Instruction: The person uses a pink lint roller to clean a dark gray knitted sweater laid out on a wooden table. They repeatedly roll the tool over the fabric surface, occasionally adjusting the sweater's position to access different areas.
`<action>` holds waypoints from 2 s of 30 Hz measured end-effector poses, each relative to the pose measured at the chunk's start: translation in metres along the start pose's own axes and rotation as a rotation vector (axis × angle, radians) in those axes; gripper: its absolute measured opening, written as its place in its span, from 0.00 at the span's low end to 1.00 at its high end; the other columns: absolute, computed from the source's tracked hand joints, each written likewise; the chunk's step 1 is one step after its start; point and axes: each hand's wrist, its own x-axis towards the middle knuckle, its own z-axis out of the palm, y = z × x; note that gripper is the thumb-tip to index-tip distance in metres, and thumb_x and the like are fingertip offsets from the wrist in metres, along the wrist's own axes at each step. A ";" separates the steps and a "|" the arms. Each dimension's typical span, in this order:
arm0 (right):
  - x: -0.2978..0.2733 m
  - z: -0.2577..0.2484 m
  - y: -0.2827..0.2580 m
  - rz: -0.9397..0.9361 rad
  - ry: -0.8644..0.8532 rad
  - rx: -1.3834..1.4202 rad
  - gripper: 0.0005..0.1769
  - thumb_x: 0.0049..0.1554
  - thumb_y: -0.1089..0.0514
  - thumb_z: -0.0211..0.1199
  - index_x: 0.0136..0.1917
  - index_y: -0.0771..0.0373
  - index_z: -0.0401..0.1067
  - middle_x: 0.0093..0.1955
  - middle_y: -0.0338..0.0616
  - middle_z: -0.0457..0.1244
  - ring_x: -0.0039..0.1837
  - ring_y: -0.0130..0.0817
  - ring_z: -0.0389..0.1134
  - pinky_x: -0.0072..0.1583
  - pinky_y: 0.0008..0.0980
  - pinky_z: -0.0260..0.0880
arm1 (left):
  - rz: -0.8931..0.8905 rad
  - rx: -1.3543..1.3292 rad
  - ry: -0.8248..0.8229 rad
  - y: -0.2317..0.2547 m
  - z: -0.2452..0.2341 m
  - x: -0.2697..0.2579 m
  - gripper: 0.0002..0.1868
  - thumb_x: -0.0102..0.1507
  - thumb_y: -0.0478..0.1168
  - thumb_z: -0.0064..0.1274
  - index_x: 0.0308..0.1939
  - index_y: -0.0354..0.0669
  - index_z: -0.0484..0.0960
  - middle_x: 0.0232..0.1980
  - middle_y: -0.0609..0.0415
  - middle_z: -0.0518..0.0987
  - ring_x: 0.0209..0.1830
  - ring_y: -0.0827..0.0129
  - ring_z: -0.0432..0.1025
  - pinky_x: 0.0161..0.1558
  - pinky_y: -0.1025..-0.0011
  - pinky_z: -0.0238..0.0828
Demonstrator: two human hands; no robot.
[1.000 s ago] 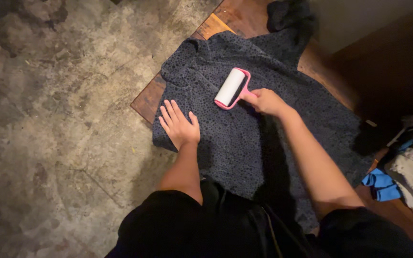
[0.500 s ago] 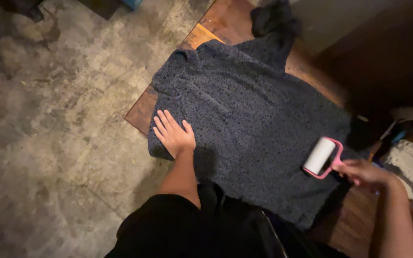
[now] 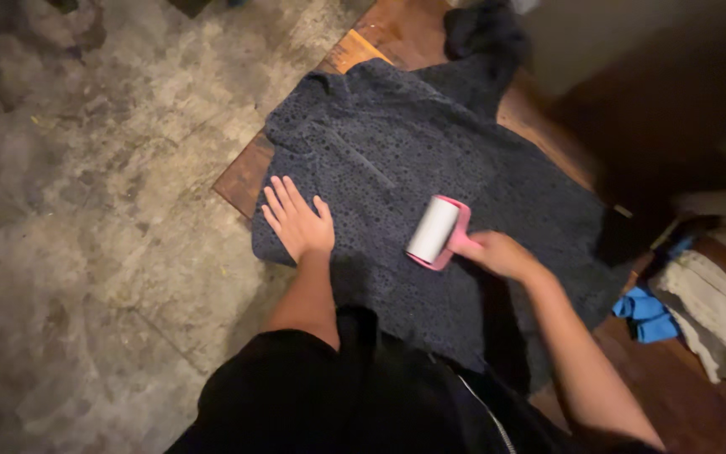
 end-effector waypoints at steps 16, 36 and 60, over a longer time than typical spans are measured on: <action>0.031 0.028 -0.049 -0.144 -0.161 -0.120 0.48 0.53 0.18 0.50 0.55 0.63 0.81 0.53 0.52 0.73 0.57 0.42 0.73 0.60 0.42 0.69 | 0.000 -0.313 0.017 -0.097 0.013 -0.014 0.39 0.67 0.48 0.55 0.77 0.36 0.58 0.80 0.37 0.57 0.82 0.45 0.48 0.79 0.49 0.40; 0.007 0.045 -0.029 0.164 -0.125 -0.133 0.46 0.56 0.20 0.46 0.36 0.66 0.80 0.28 0.43 0.63 0.32 0.34 0.62 0.38 0.37 0.62 | -0.169 -0.725 -0.621 -0.206 0.093 -0.004 0.19 0.63 0.46 0.62 0.41 0.33 0.75 0.38 0.39 0.78 0.38 0.58 0.71 0.43 0.60 0.70; 0.049 0.082 -0.133 0.087 -0.089 -0.203 0.53 0.54 0.16 0.40 0.43 0.66 0.82 0.34 0.54 0.71 0.39 0.46 0.73 0.49 0.45 0.72 | -0.077 -0.881 -0.947 -0.230 0.049 0.028 0.15 0.62 0.49 0.59 0.39 0.42 0.79 0.36 0.54 0.80 0.31 0.66 0.76 0.32 0.66 0.68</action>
